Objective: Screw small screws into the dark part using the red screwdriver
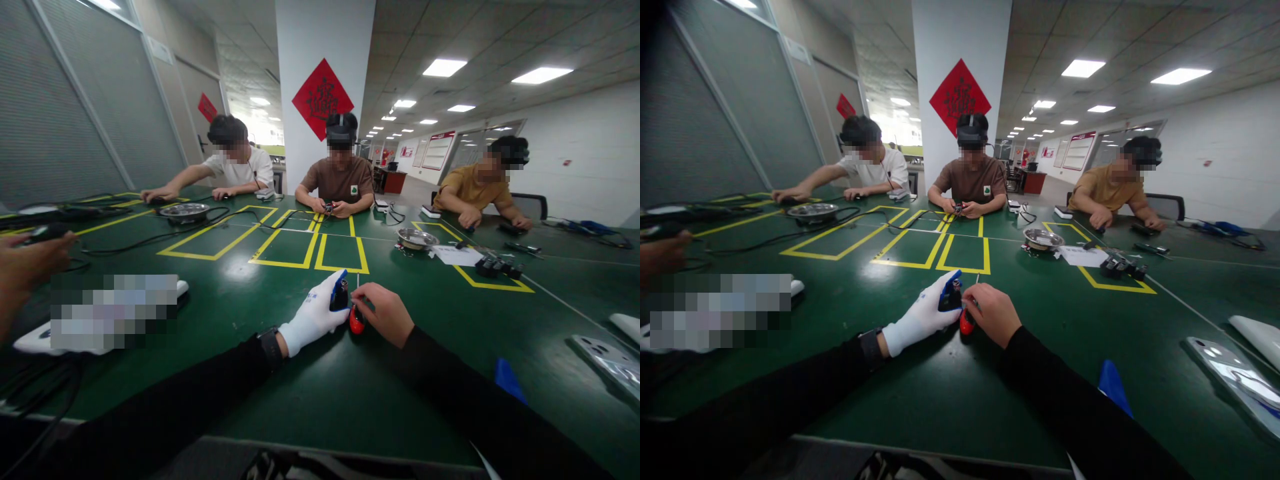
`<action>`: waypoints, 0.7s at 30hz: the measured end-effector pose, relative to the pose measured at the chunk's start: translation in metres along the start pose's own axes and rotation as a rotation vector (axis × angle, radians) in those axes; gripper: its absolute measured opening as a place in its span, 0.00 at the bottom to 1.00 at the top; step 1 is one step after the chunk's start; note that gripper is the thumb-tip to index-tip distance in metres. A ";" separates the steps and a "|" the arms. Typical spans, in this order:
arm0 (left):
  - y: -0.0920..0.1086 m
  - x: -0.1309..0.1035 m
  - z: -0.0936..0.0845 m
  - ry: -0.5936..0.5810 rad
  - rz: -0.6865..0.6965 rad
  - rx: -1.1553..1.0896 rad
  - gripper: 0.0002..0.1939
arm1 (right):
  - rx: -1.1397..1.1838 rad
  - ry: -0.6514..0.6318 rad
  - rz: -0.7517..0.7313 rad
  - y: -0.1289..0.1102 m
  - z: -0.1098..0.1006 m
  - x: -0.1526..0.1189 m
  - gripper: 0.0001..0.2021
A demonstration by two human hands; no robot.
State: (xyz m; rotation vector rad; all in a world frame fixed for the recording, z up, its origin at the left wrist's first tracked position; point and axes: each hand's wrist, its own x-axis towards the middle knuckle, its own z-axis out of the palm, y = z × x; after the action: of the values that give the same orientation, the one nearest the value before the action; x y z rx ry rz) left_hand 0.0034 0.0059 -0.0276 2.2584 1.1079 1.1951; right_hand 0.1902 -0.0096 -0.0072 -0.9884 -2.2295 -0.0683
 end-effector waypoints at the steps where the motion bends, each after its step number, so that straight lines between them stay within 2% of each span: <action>1: -0.003 0.000 0.000 -0.005 -0.021 0.017 0.39 | -0.023 -0.003 -0.022 -0.001 0.000 0.001 0.03; 7: -0.014 0.002 0.002 0.006 -0.086 0.030 0.42 | -0.119 -0.023 -0.104 -0.002 -0.002 0.006 0.02; 16: -0.010 0.001 0.002 0.011 -0.120 -0.053 0.38 | -0.268 -0.094 -0.161 -0.006 0.000 0.007 0.05; 21: -0.011 0.002 0.001 -0.007 -0.094 -0.036 0.38 | -0.264 -0.072 -0.189 -0.005 -0.001 0.005 0.06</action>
State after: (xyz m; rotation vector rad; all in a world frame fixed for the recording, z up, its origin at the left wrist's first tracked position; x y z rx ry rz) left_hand -0.0005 0.0140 -0.0338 2.1576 1.1671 1.1594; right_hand 0.1848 -0.0102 -0.0022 -0.9247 -2.4184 -0.4268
